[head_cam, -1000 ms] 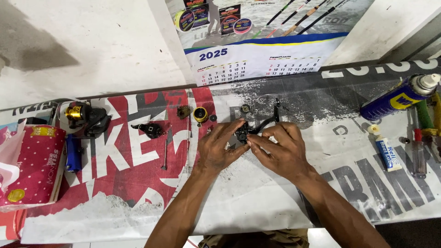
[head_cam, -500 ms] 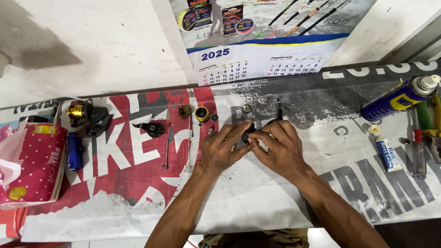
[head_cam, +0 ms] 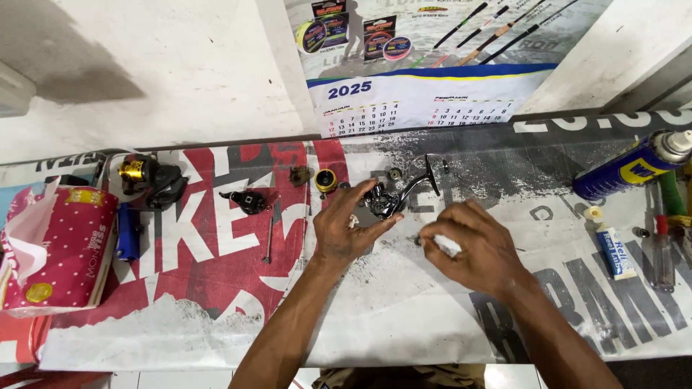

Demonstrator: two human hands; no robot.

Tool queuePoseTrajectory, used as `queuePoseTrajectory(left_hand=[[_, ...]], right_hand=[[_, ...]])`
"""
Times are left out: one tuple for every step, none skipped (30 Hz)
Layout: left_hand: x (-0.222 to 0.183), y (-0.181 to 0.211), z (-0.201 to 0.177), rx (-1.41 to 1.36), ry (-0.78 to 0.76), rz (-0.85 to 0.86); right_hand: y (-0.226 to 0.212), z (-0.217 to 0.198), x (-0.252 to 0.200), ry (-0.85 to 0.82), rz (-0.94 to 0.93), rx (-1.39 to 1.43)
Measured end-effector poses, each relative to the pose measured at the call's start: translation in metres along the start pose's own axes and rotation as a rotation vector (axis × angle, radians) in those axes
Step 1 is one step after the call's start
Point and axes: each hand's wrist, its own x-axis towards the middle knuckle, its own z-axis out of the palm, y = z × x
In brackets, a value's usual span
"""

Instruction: Applying lubricant to the internal components of a fishing reel during maintenance.

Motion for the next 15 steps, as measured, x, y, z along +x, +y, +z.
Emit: queuePoseTrajectory(left_hand=[[0.000,0.001,0.000,0.000,0.001,0.001],[-0.001,0.002,0.000,-0.003,0.008,-0.009],[-0.002,0.004,0.000,-0.008,0.012,-0.019],[-0.002,0.003,0.001,-0.011,0.009,-0.019],[-0.002,0.001,0.002,0.000,0.021,0.009],[-0.002,0.000,0.004,0.012,0.033,0.037],[-0.003,0.000,0.005,0.008,0.030,0.041],[-0.004,0.000,0.005,0.008,0.043,0.040],[-0.004,0.000,0.005,0.010,0.057,0.039],[-0.004,-0.002,0.006,0.007,0.055,0.042],[-0.006,-0.002,0.006,0.002,0.059,0.041],[-0.008,-0.003,0.007,-0.003,0.062,0.039],[0.001,0.011,0.005,-0.007,0.064,0.042],[0.010,0.025,0.004,-0.028,0.052,0.045],[0.016,0.039,0.002,-0.048,0.038,0.042]], right_hand=[[-0.004,0.003,-0.002,0.000,-0.001,-0.001],[-0.008,0.005,-0.005,-0.044,-0.009,-0.026],[-0.012,0.007,-0.009,-0.086,-0.013,-0.052],[-0.008,0.015,-0.014,-0.085,-0.010,-0.053],[-0.004,0.023,-0.019,-0.102,0.007,-0.045],[0.000,0.031,-0.024,-0.120,0.023,-0.037],[-0.003,0.032,-0.024,-0.115,0.025,-0.041],[-0.006,0.032,-0.023,-0.128,0.031,-0.069],[-0.009,0.033,-0.021,-0.142,0.035,-0.097],[-0.008,0.032,-0.020,-0.138,0.035,-0.099],[-0.009,0.031,-0.020,-0.110,0.026,-0.110],[-0.009,0.031,-0.021,-0.081,0.017,-0.121],[-0.009,0.026,-0.020,-0.079,0.016,-0.127],[-0.008,0.022,-0.019,-0.041,0.008,-0.128],[-0.009,0.019,-0.021,-0.008,0.003,-0.127]])
